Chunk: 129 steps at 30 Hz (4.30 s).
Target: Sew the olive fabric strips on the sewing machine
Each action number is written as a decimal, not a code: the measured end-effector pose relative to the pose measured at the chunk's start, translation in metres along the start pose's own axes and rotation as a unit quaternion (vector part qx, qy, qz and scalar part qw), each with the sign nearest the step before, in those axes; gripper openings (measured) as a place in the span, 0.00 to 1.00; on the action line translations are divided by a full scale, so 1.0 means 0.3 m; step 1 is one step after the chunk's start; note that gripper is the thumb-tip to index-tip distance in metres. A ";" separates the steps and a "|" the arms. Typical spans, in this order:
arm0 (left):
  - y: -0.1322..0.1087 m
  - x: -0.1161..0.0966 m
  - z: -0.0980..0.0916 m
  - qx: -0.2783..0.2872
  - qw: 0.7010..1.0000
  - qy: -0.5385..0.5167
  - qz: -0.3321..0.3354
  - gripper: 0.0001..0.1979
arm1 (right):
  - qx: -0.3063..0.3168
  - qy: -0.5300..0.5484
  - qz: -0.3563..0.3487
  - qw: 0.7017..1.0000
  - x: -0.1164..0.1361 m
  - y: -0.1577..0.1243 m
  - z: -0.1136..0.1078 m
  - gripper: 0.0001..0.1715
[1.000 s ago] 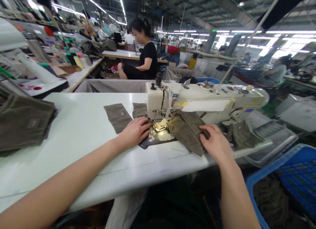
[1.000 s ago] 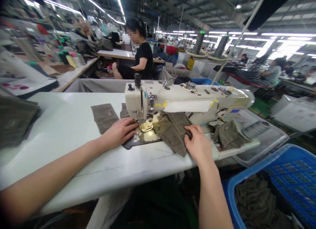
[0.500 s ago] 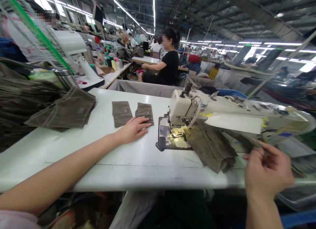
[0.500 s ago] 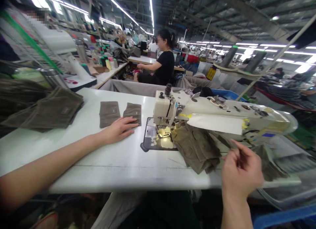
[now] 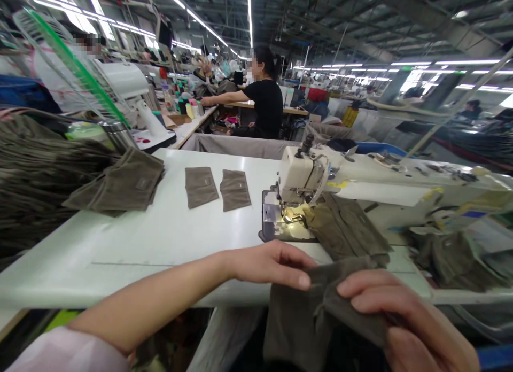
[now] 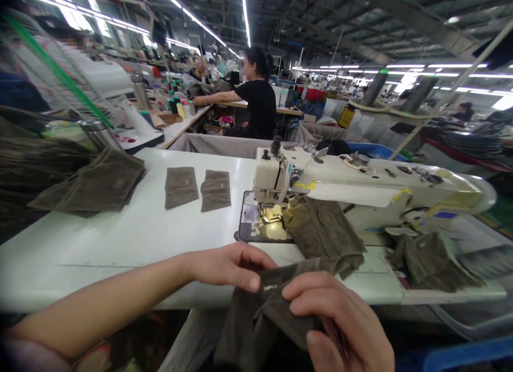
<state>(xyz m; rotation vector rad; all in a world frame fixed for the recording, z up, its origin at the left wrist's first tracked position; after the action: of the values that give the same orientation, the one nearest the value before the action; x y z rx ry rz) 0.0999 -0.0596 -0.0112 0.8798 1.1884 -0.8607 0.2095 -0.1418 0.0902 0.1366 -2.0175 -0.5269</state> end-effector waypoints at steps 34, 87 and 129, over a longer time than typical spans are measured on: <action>-0.190 0.075 -0.357 -0.313 0.936 0.100 -0.127 0.16 | 0.001 0.001 0.326 0.945 -0.509 0.040 -0.025 0.19; 0.059 0.017 -0.572 -0.306 0.750 0.561 -0.172 0.10 | 0.091 -0.190 -0.020 0.977 -0.296 -0.095 0.320 0.11; -0.144 0.035 0.077 0.000 0.638 0.759 0.125 0.16 | 0.155 -0.251 -0.020 0.955 -0.283 -0.086 0.335 0.19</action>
<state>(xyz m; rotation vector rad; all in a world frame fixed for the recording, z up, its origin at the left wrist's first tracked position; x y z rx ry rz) 0.0715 -0.0994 -0.0228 1.8126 2.3628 0.4048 0.1610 -0.1076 -0.0301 0.2543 -2.5948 -0.2807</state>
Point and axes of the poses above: each hand's wrist, its own y-axis towards the middle knuckle, its own z-axis out of the palm, x = y × z, the point moved 10 cm from there along y, towards the middle knuckle, and after that the axes turned 10 degrees about z, right-handed, at the moved point
